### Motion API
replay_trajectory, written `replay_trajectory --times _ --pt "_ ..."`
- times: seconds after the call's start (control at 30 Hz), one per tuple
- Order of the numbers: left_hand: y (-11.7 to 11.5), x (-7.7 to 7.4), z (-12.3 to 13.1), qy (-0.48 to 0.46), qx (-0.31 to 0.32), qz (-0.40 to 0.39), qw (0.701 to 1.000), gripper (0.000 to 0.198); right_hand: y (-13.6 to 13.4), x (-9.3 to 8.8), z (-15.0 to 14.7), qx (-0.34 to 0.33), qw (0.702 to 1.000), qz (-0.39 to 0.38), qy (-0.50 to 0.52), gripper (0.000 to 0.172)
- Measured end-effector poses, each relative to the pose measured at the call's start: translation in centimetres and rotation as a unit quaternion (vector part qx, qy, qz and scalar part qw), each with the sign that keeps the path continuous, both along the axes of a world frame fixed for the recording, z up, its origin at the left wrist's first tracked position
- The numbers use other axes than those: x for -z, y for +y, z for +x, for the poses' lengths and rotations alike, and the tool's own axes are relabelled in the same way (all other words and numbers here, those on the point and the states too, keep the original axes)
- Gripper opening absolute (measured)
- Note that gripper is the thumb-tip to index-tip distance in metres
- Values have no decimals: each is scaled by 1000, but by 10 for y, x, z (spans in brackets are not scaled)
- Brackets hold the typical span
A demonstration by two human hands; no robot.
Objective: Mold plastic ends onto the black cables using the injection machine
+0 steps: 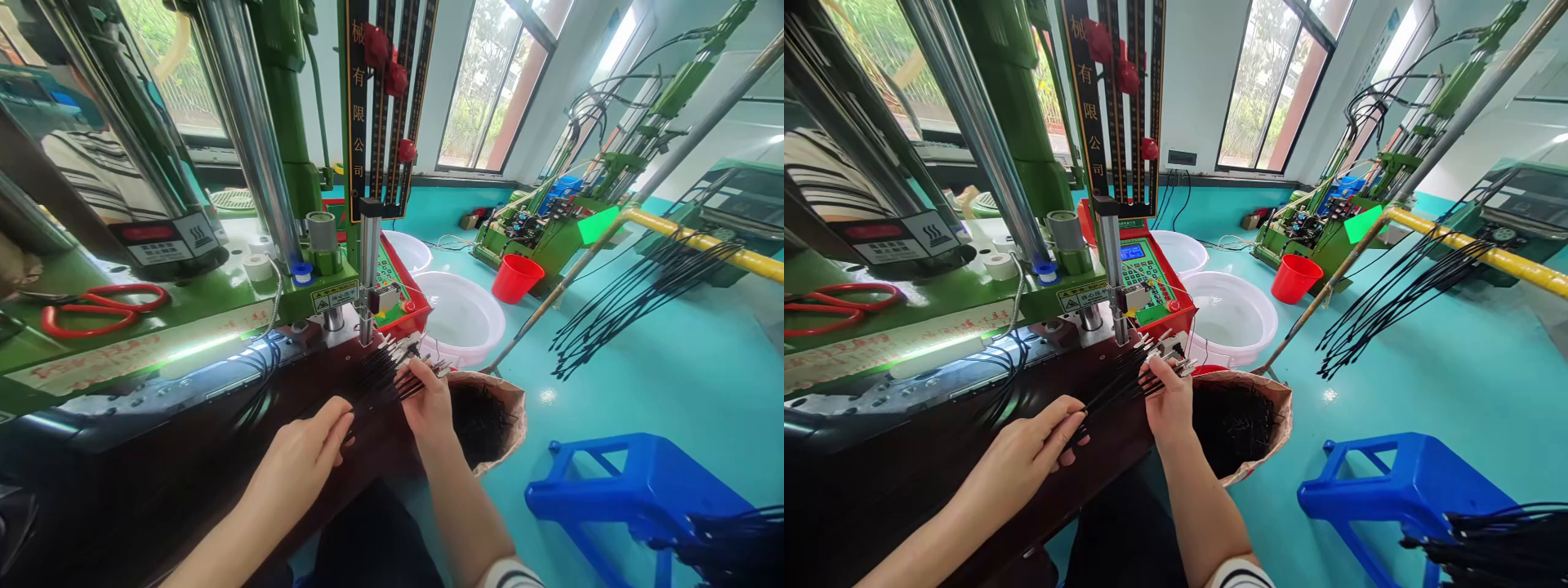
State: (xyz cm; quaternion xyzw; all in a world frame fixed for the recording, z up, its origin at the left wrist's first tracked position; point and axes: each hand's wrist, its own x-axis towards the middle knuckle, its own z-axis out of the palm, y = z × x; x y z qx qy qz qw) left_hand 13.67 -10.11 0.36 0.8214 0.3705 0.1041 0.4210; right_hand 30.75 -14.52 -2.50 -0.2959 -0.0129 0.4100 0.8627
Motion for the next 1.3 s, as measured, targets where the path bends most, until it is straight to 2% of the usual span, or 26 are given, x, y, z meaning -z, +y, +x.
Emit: replay_trajectory --times 0.3,0.57,0.7,0.77,0.87,0.97,1.03,1.07,1.13,1.17,1.2,1.23,1.3 --pt "1 -1 -3 18 21 -3 1000 27 3 0 0 13 1000 -14 -10 33" --pt "-5 -9 -8 0 27 -94 995 26 7 0 5 22 999 -22 -16 32" --pt "-8 -1 -5 -47 49 -129 989 21 8 -3 4 -2 998 -11 -61 24" --pt "-11 11 -3 -86 42 -174 980 22 5 -3 4 -49 994 -6 -98 20" --pt "-23 33 -3 -113 17 -264 958 30 -6 -1 4 -155 977 -4 -149 24" --pt "-40 47 -7 -104 50 -397 911 36 -20 3 -4 -269 944 -2 -189 22" --pt "-51 50 -9 -149 63 -465 871 36 -29 5 -16 -360 907 1 -217 23" --pt "-55 50 -9 -188 50 -479 856 36 -32 6 -23 -416 880 -7 -231 23" --pt "-59 49 -9 -259 -17 -470 844 39 -34 10 -36 -517 819 -37 -246 24" --pt "-59 49 -8 -278 -54 -460 842 39 -33 11 -41 -548 798 -50 -245 27" --pt "-58 50 -8 -287 -82 -457 838 38 -30 13 -44 -563 790 -54 -239 31" --pt "-57 51 -8 -292 -97 -458 834 37 -25 13 -45 -557 796 -49 -231 35" --pt "-54 55 -9 -300 -109 -463 827 36 -12 8 -43 -506 830 -20 -236 42"
